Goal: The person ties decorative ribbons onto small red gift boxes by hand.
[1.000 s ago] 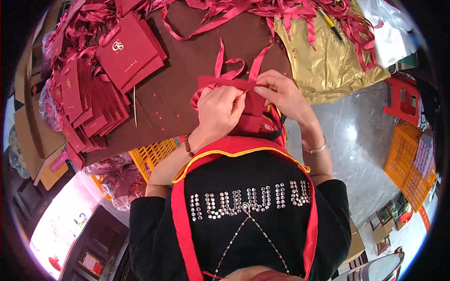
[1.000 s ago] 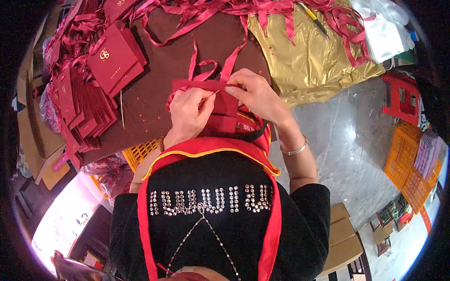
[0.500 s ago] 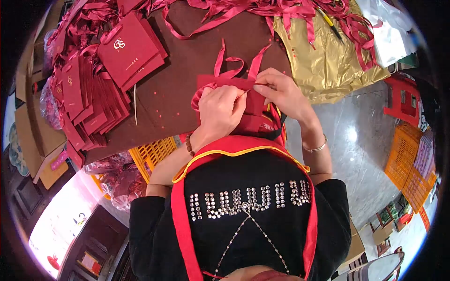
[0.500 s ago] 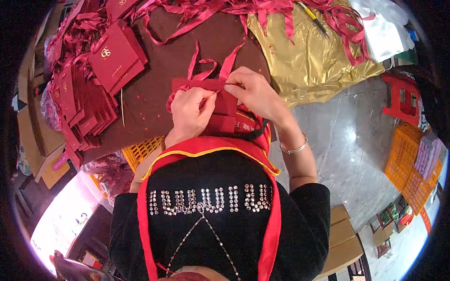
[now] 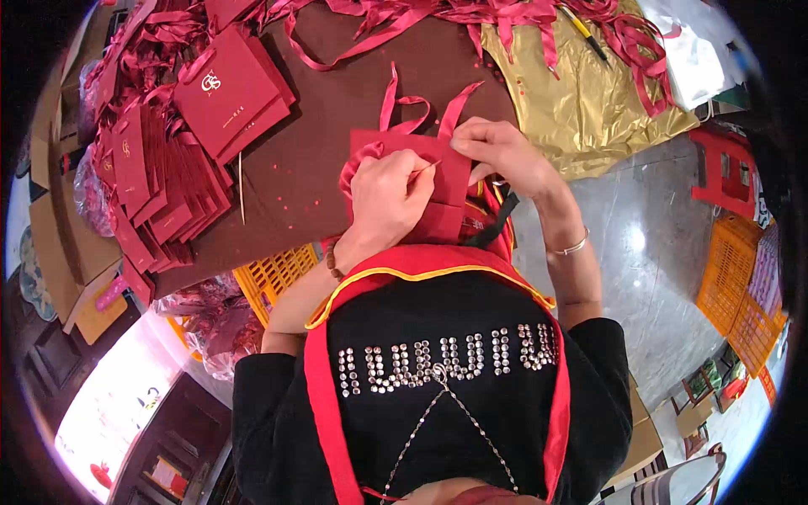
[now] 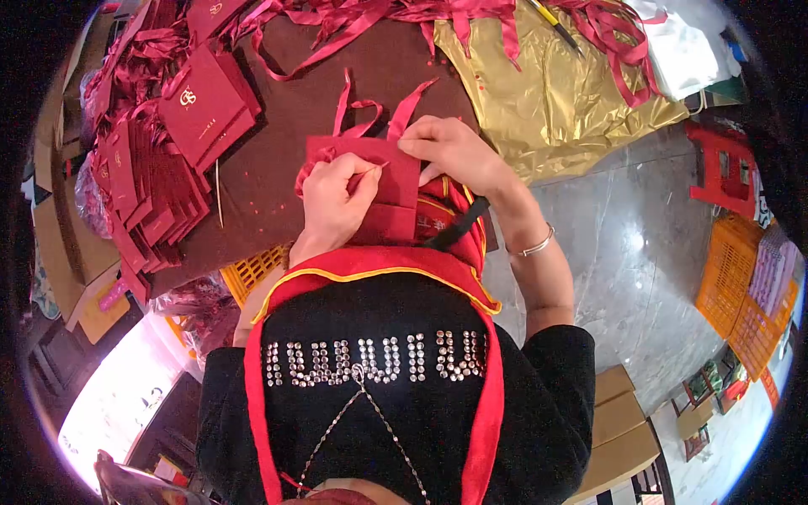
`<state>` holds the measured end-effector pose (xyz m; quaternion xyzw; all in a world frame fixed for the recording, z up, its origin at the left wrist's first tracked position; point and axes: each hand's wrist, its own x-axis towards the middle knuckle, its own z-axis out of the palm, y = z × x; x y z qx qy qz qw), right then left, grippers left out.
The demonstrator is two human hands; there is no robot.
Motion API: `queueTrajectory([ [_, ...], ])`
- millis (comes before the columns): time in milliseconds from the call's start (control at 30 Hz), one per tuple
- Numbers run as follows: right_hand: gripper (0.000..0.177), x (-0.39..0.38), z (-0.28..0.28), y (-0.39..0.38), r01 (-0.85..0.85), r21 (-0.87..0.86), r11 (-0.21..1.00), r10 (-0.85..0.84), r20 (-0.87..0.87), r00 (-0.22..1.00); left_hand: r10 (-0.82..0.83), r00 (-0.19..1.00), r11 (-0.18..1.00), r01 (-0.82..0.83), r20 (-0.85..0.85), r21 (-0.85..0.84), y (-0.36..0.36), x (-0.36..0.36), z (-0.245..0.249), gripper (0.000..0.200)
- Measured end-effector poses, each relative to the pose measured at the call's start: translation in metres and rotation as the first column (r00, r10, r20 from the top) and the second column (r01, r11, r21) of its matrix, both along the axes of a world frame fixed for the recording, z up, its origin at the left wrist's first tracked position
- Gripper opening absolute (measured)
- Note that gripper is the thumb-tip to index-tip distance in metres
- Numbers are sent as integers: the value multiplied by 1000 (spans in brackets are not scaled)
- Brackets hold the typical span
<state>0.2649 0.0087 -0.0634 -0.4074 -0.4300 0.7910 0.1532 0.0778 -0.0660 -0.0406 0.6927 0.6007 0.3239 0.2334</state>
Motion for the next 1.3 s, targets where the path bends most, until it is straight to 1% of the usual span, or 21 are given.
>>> queueTrajectory([
  [33,25,0,0,1,2,-2,1000,-2,-2,1000,-7,1000,1000,6,-6,-29,-3,-2,3,10],
  [67,26,-2,0,2,-2,-27,1000,2,-13,1000,-12,999,995,9,-34,-99,-6,-5,5,8],
  [167,26,-3,2,2,-12,-48,999,11,-25,1000,37,999,988,-41,-30,-149,-12,-6,8,9],
  [300,26,-5,-2,0,-8,-9,1000,8,-32,999,70,997,988,-65,32,-142,-13,-8,6,10],
  [367,26,-6,0,0,-12,-23,1000,11,-30,999,92,993,994,-88,79,-64,-11,-6,3,8],
  [400,26,-7,0,0,-9,-38,999,8,-28,1000,96,992,994,-91,79,-61,-10,-6,0,8],
  [467,26,-7,-2,-1,-13,-52,999,11,-36,999,60,997,998,-61,43,16,-7,-5,-3,8],
  [633,25,-10,5,-4,-21,-34,999,20,-28,999,62,997,998,-61,43,-34,-1,-4,2,9],
  [700,26,-11,6,-6,-6,46,999,6,-1,1000,64,998,997,-63,29,-39,0,-5,2,9],
  [800,24,-12,9,-8,9,80,997,-12,29,999,53,998,997,-51,35,-54,2,-6,3,10],
  [833,24,-12,10,-10,8,80,997,-10,29,1000,42,999,995,-41,12,-88,4,-6,6,10],
  [900,19,-14,10,-13,-30,188,982,14,88,996,33,999,992,-34,-11,-122,7,-7,12,10],
  [967,17,-15,7,-17,-1,212,977,-13,61,998,12,998,982,-23,-59,-187,9,-6,18,9],
  [1000,16,-15,5,-18,30,236,971,-40,35,999,14,998,983,-25,-59,-184,8,-6,17,9],
  [1033,16,-15,5,-19,29,238,971,-39,34,999,-7,997,993,-1,-71,-115,7,-6,14,9],
  [1067,15,-14,5,-21,10,318,948,-32,65,997,-28,996,999,24,-86,-47,6,-5,13,9],
  [1100,14,-14,4,-22,-11,396,918,-29,96,995,-27,996,999,23,-87,-45,6,-4,14,9],
  [1133,14,-15,1,-23,-12,397,918,-29,95,995,-44,993,999,44,-107,-5,5,-2,16,9],
  [1200,14,-17,-1,-27,17,659,752,-47,28,999,-64,986,996,73,-152,54,4,-1,14,9],
  [1233,14,-16,4,-28,17,658,752,-46,28,999,-63,986,996,72,-152,53,2,-2,13,9],
  [1300,15,-15,19,-29,-21,500,866,-45,118,992,-74,991,992,84,-111,90,1,-3,13,11],
])
